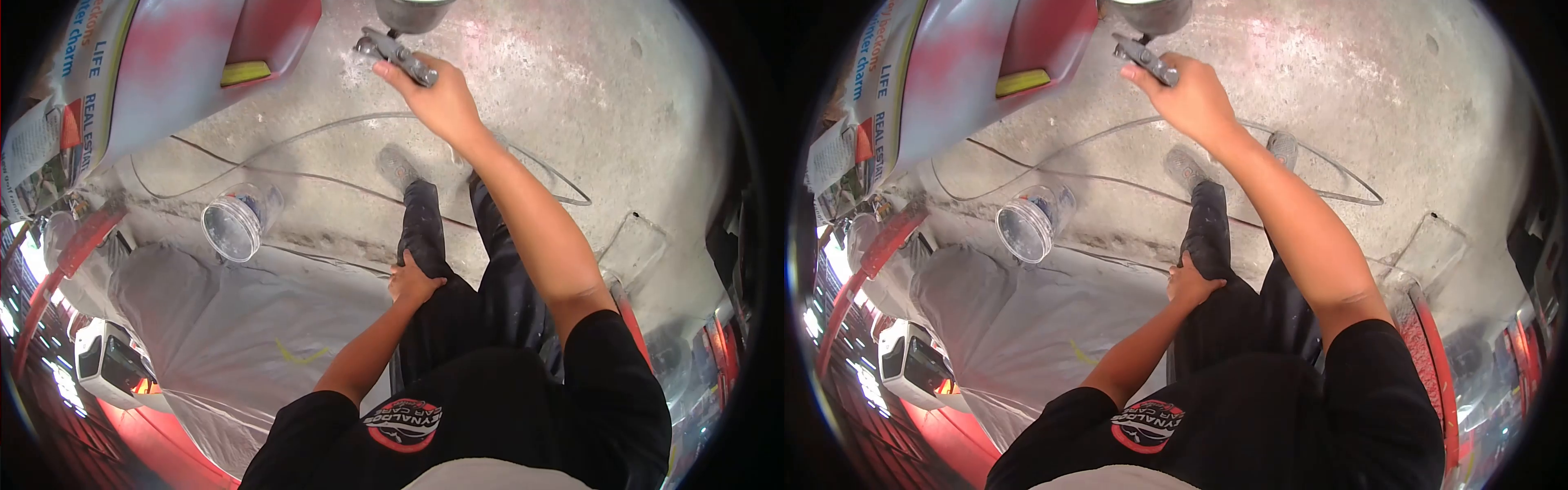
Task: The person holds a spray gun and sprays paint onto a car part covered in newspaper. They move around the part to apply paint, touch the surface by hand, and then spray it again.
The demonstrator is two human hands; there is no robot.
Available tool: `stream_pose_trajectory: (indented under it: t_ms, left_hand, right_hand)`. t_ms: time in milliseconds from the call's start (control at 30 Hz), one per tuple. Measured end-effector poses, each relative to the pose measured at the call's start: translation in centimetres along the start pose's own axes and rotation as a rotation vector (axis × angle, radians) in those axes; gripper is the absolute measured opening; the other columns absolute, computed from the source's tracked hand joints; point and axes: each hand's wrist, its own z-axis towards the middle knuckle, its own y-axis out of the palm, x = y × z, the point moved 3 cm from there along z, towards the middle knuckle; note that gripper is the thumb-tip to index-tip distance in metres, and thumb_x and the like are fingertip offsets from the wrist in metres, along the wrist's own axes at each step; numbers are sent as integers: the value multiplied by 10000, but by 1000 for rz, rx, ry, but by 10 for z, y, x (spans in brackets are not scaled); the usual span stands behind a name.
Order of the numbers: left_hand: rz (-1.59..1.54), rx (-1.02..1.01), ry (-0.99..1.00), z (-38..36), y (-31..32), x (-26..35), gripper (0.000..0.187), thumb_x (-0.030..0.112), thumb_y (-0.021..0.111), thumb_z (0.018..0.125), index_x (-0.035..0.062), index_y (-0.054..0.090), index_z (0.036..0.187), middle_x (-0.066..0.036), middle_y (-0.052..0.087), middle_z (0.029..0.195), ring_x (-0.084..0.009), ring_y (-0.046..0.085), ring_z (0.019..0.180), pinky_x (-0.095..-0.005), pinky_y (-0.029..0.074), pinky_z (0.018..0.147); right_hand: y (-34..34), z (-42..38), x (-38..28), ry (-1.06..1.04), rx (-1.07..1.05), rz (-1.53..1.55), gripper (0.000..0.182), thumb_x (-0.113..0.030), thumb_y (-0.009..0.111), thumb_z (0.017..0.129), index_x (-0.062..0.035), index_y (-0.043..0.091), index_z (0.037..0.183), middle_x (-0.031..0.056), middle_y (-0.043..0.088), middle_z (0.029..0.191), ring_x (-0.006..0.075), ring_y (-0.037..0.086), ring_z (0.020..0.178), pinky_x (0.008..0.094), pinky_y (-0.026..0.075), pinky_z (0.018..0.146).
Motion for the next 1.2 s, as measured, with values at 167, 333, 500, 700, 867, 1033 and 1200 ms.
stream_pose_trajectory:
  t_ms: [167, 333, 500, 700, 867, 1033, 1200]
  left_hand:
    - [-17, -19, 11, 1, 5, -5, 1253, 574, 886, 648, 160, 188, 1603, -279, 468, 1394, -418, 571, 1241, -453, 488, 1039]
    - [-40, -13, 14, 0, 3, -7, 1255, 561, 897, 622, 128, 212, 1579, -305, 472, 1407, -434, 562, 1259, -459, 481, 1057]
    - [-50, -14, 7, 1, 3, -8, 1251, 559, 899, 622, 144, 210, 1580, -307, 461, 1419, -439, 558, 1265, -466, 480, 1058]
    - [-57, -26, -6, 2, 1, -11, 1252, 553, 902, 624, 151, 206, 1585, -308, 453, 1426, -441, 553, 1272, -469, 478, 1059]
    - [-44, -18, -6, 4, 2, -11, 1256, 557, 898, 628, 147, 201, 1589, -307, 453, 1423, -438, 556, 1268, -466, 477, 1059]
    - [-30, -18, -5, 5, 0, -10, 1253, 566, 893, 632, 146, 203, 1589, -299, 460, 1415, -435, 558, 1260, -462, 476, 1058]
    - [-18, -26, -6, 4, -2, -9, 1243, 588, 878, 657, 176, 182, 1601, -273, 472, 1396, -413, 548, 1273, -460, 474, 1056]
  right_hand:
    - [17, 5, 13, -8, -47, 1, 625, -624, 701, 871, -1, 697, 826, 135, 620, 626, 256, 606, 592, 396, 476, 598]
    - [34, -25, 22, -39, -224, 78, 646, -636, 717, 847, 4, 742, 930, 106, 634, 653, 228, 621, 640, 384, 485, 633]
    - [39, -21, 40, 19, -205, 79, 651, -640, 719, 844, -1, 750, 962, 108, 639, 664, 228, 622, 651, 378, 487, 643]
    - [37, -9, 41, 84, -47, -31, 662, -657, 708, 850, -4, 737, 954, 116, 646, 660, 233, 636, 651, 384, 492, 639]
    - [32, -26, 21, 101, -109, 31, 674, -656, 711, 847, -1, 742, 1002, 119, 670, 701, 234, 655, 703, 385, 505, 683]
    - [33, -38, 0, 99, -173, 150, 678, -647, 725, 842, -7, 749, 1063, 109, 686, 758, 221, 662, 782, 365, 512, 749]
    - [30, -37, -9, 126, -204, 152, 667, -639, 733, 841, -9, 750, 1062, 101, 679, 764, 200, 651, 778, 358, 514, 757]
